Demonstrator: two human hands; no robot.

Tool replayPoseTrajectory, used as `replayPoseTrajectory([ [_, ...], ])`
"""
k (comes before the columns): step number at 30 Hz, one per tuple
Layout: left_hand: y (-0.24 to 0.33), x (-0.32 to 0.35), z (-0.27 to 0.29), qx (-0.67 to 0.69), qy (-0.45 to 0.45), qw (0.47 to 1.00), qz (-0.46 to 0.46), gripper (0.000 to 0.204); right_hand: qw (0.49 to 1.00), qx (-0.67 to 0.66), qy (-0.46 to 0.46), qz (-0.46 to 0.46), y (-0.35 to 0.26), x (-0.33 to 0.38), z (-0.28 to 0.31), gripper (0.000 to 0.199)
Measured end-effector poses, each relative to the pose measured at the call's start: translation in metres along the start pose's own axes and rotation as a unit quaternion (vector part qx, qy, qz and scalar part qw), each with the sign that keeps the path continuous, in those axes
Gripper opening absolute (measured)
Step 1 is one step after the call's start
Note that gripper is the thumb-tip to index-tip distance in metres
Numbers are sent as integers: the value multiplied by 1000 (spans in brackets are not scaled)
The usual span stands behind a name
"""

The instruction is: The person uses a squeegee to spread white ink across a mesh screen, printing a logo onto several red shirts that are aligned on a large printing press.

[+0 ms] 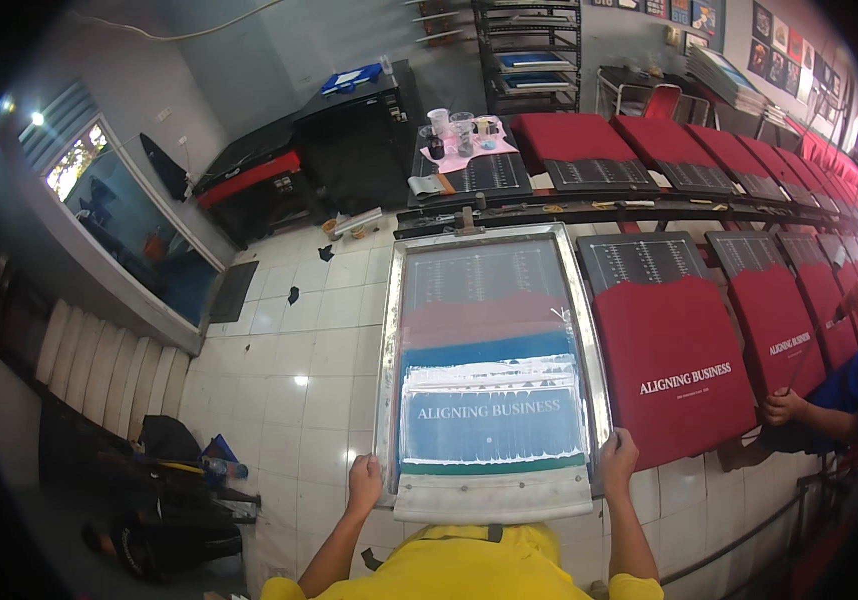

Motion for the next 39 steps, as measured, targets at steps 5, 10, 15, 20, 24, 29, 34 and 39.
replayPoseTrajectory([
  [5, 15, -1, 9, 65, -62, 989, 115, 27, 999, 19, 27, 22, 7, -1, -5, 22],
  [10, 18, 4, 19, 92, 5, 991, 102, 27, 998, 23, 20, 50, 32, 0, -8, 24],
  [15, 32, -3, 37, 122, 15, 987, 99, 27, 1000, -1, 11, 13, 6, 5, 7, 24],
  [20, 38, -31, 59, 154, -14, 984, 89, 28, 996, -1, 70, 49, -31, 3, 1, 22],
  [24, 25, -77, 84, 169, -30, 981, 92, 28, 998, -15, 61, 32, -60, 4, -26, 22],
  [29, -19, -149, 122, 191, -41, 977, 86, 29, 995, -34, 93, 26, -136, 20, -83, 22],
  [34, -49, -222, 209, 223, -82, 958, 159, 26, 995, -16, 94, -11, -176, 50, -167, 26],
  [39, -123, -317, 297, 162, -38, 984, 62, 26, 988, -128, 87, -7, -303, 57, -273, 28],
])
Point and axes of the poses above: each hand's wrist, its own x-axis away from the middle knuckle, its own z-axis out of the back of the hand, y = z × x, the point moved 4 cm from there along -x, towards the middle knuckle, and after that the axes turned 12 degrees about z, right-handed, at the moved point
